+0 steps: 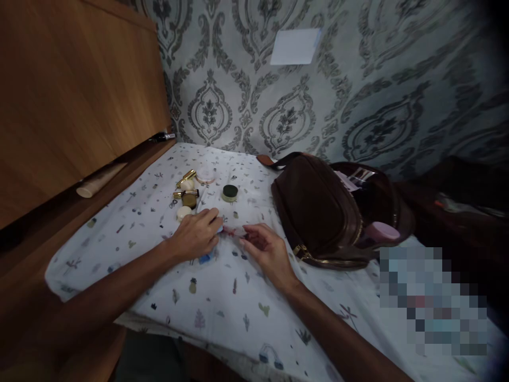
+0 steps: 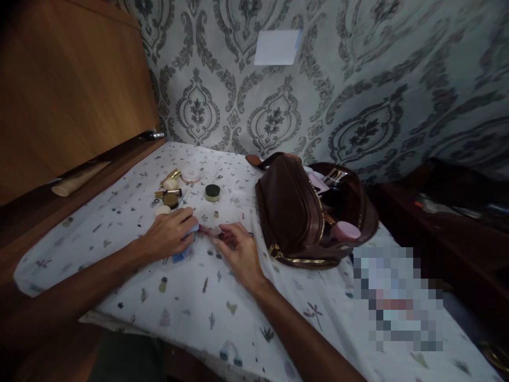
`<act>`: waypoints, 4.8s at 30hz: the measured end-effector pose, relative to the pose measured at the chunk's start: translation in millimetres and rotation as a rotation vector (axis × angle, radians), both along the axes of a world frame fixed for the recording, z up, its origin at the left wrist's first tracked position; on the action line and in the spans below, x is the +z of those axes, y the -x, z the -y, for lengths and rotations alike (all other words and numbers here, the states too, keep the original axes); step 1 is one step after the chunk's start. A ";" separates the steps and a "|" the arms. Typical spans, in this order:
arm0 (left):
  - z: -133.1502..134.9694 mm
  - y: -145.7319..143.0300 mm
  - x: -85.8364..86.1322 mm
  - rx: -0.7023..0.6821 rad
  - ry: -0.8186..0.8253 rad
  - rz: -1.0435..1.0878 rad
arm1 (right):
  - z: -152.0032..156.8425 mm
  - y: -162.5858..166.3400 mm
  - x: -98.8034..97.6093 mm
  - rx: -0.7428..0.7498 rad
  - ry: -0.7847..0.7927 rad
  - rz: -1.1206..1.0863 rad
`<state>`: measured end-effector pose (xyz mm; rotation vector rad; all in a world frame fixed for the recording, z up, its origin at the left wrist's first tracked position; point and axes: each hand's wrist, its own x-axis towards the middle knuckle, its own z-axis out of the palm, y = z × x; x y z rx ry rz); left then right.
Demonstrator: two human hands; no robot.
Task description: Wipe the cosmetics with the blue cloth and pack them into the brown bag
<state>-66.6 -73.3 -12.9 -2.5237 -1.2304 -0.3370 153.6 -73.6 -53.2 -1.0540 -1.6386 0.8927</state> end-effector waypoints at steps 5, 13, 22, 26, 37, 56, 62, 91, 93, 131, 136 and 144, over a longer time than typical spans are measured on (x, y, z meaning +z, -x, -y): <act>3.2 -2.2 -1.1 -0.180 -0.173 0.162 | 2.9 1.7 3.6 0.014 -0.086 0.064; 5.8 -5.5 -6.9 -0.252 -0.097 0.057 | 8.3 2.0 4.7 0.078 0.094 0.022; 0.3 0.6 -1.9 -0.133 -0.004 -0.030 | 0.0 3.0 6.8 0.085 0.284 -0.178; 1.2 -0.8 -2.2 -0.113 0.013 -0.042 | -1.9 1.6 7.4 0.070 0.243 -0.181; 4.8 -2.8 -0.5 -0.078 -0.052 0.073 | 2.7 1.1 2.2 0.008 0.034 -0.030; 2.3 -1.0 2.9 -0.089 0.092 0.015 | -1.0 0.8 5.4 0.086 0.282 -0.195; 4.4 -2.7 -0.2 -0.080 -0.003 0.156 | 2.0 1.9 4.2 0.036 0.135 -0.094; 3.4 -5.7 -9.4 -0.338 0.149 0.320 | -8.1 -1.4 2.5 0.045 0.217 -0.411; 3.3 -6.6 -9.3 -0.362 0.167 0.385 | -8.2 -1.2 2.9 0.077 0.246 -0.395; 7.0 -11.9 -5.5 -0.404 0.231 0.785 | 7.0 3.1 18.4 0.063 0.002 -0.240; 5.0 -11.3 -4.7 -0.320 0.307 0.822 | 0.2 3.2 21.5 0.007 0.238 -0.519; 3.3 -10.9 2.4 -0.179 0.484 0.933 | -2.7 1.7 25.0 0.013 0.422 -0.779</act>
